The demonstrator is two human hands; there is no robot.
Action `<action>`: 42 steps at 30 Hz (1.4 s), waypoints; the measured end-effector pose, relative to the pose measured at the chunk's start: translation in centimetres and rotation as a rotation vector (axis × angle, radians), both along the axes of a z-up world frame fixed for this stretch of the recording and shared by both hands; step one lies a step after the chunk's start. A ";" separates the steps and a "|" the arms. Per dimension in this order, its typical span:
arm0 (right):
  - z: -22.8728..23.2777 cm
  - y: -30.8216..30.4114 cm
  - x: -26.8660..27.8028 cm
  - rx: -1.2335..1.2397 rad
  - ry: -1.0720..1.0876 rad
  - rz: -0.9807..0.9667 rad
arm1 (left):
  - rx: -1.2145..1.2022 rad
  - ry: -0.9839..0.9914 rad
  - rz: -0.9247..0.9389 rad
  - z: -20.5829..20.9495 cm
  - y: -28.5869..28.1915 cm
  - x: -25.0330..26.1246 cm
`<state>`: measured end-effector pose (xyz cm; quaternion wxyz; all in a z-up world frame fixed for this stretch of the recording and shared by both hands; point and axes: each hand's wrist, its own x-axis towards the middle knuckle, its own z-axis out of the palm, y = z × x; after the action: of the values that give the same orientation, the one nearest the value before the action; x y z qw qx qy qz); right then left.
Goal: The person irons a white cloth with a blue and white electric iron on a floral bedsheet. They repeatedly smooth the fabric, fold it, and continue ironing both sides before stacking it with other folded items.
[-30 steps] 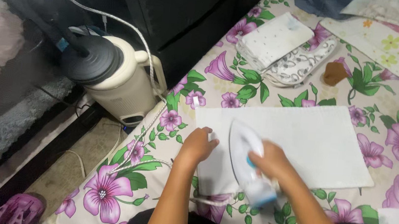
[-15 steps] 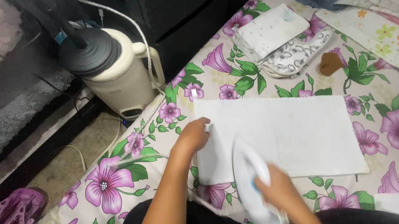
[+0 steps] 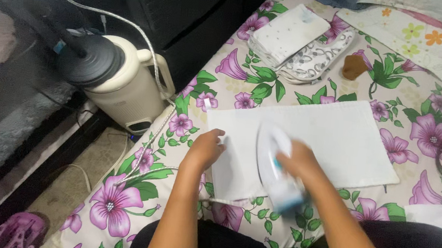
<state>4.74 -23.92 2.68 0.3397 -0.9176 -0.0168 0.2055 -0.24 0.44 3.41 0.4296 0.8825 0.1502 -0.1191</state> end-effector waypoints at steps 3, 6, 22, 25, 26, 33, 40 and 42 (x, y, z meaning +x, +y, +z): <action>1.9 -2.8 -6.6 0.053 0.175 -0.186 | 0.045 0.003 -0.022 -0.3 0.0 0.1; 1.8 -3.8 -6.7 -0.002 0.167 -0.208 | 0.107 -0.004 -0.042 -0.5 -0.1 0.5; -2.4 -6.0 0.7 0.009 0.115 -0.050 | -0.021 0.034 0.034 -0.4 0.3 0.7; 0.4 -5.3 -3.1 0.000 0.176 -0.135 | -0.010 0.035 0.019 -0.2 0.6 0.8; 0.6 -5.0 -2.8 0.004 0.155 -0.123 | -0.009 0.041 0.015 -0.3 0.7 0.8; -4.5 -0.7 12.9 0.042 0.025 0.001 | 0.017 0.012 -0.002 -1.8 0.9 1.6; -2.9 -1.3 7.4 0.010 0.043 0.072 | -0.026 0.035 0.028 -1.9 1.3 1.5; -0.7 -2.5 1.3 0.047 0.104 -0.017 | -0.006 0.025 0.010 -2.3 1.1 1.3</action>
<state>6.07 -26.44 1.96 0.3634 -0.8975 0.0040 0.2498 1.05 1.53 1.06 0.4311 0.8788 0.1596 -0.1284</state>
